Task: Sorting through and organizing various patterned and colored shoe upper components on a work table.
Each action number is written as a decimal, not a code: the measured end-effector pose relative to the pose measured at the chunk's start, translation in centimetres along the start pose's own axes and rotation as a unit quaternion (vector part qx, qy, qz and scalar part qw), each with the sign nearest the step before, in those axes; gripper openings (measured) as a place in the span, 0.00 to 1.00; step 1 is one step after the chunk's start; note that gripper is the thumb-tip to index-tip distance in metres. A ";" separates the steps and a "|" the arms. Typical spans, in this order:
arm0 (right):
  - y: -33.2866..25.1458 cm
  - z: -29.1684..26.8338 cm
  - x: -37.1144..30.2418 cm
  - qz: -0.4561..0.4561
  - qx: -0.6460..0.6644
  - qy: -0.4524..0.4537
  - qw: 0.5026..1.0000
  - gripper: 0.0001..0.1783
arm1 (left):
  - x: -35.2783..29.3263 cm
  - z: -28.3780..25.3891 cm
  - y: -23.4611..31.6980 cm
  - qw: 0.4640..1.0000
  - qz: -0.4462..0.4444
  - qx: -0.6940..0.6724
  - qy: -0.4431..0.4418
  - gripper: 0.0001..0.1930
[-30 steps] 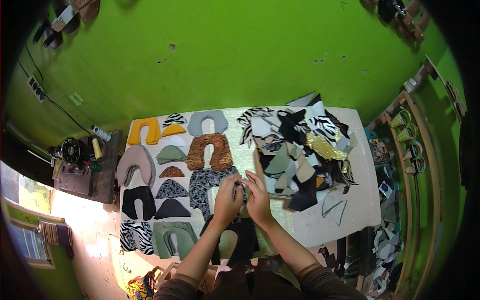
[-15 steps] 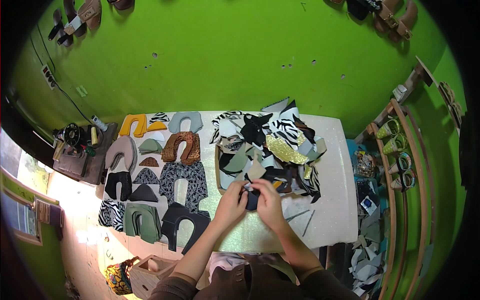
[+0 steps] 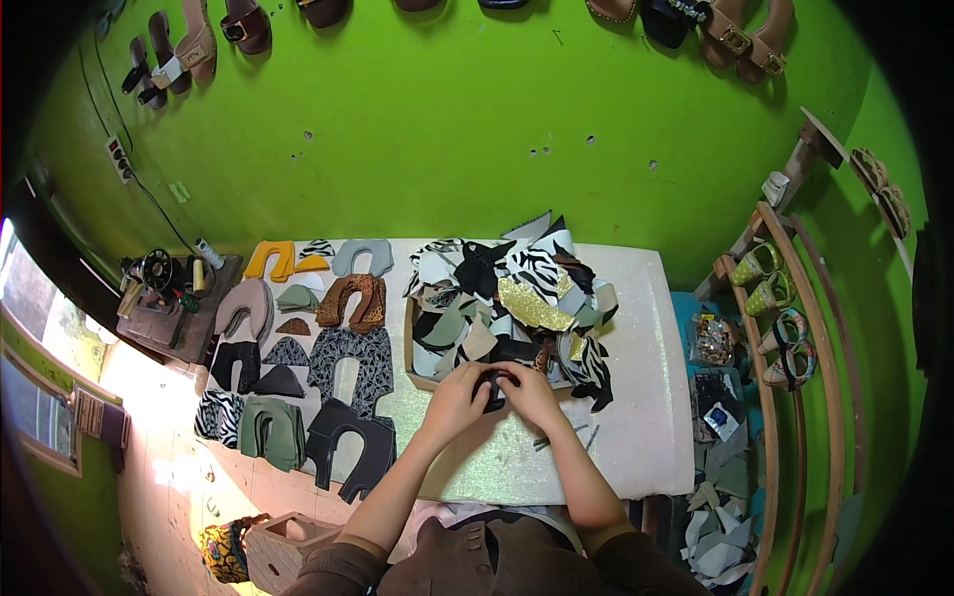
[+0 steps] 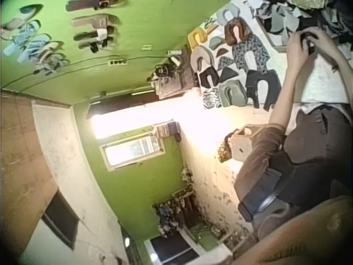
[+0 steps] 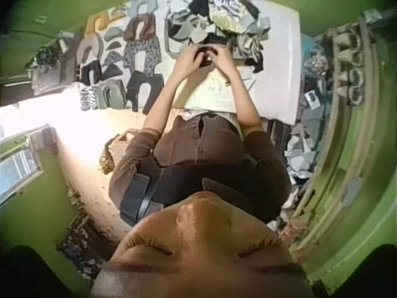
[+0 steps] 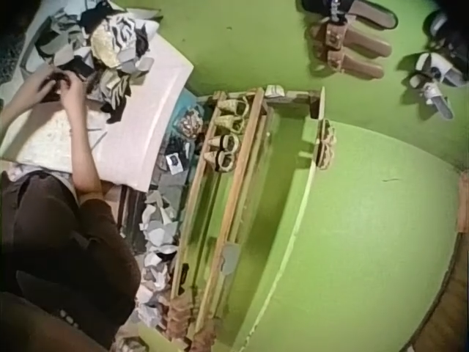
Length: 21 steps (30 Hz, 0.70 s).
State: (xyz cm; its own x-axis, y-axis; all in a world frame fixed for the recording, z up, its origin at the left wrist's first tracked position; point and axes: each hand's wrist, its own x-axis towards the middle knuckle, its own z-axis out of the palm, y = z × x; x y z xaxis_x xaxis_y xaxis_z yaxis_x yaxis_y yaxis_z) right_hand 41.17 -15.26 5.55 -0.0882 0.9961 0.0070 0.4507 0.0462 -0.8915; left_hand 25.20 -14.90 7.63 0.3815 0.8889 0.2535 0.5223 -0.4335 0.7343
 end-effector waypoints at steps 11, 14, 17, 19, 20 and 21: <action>0.0 -0.4 0.5 -0.023 -0.116 -0.050 0.992 0.15 | -1.1 0.9 -0.7 0.996 -0.081 -0.032 0.025 0.13; 1.1 0.5 0.7 -0.071 -0.027 -0.017 0.997 0.15 | -0.9 0.9 -0.8 0.996 -0.069 -0.036 0.039 0.13; 0.7 -0.3 0.4 -0.100 0.143 0.024 0.984 0.15 | -0.8 0.5 -0.9 0.995 -0.080 -0.043 0.049 0.13; 0.4 -1.5 0.3 -0.039 0.300 -0.006 0.953 0.14 | -0.8 0.4 -1.1 0.982 -0.125 -0.126 0.057 0.12; -0.8 -2.3 0.2 -0.030 0.336 -0.013 0.941 0.14 | -0.8 0.4 -1.4 0.979 -0.126 -0.145 0.069 0.11; -2.3 -3.3 0.0 -0.021 0.371 -0.020 0.928 0.14 | -1.0 0.4 -1.5 0.979 -0.127 -0.144 0.071 0.11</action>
State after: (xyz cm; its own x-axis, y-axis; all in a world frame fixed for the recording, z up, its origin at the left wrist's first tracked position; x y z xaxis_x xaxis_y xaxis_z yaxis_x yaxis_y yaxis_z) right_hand 43.06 -15.14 9.09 -0.1312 0.9904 0.0444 -0.2891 0.0046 -0.9573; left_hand 24.36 -15.16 6.06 0.1469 0.9832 0.1086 0.3420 -0.1535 0.9271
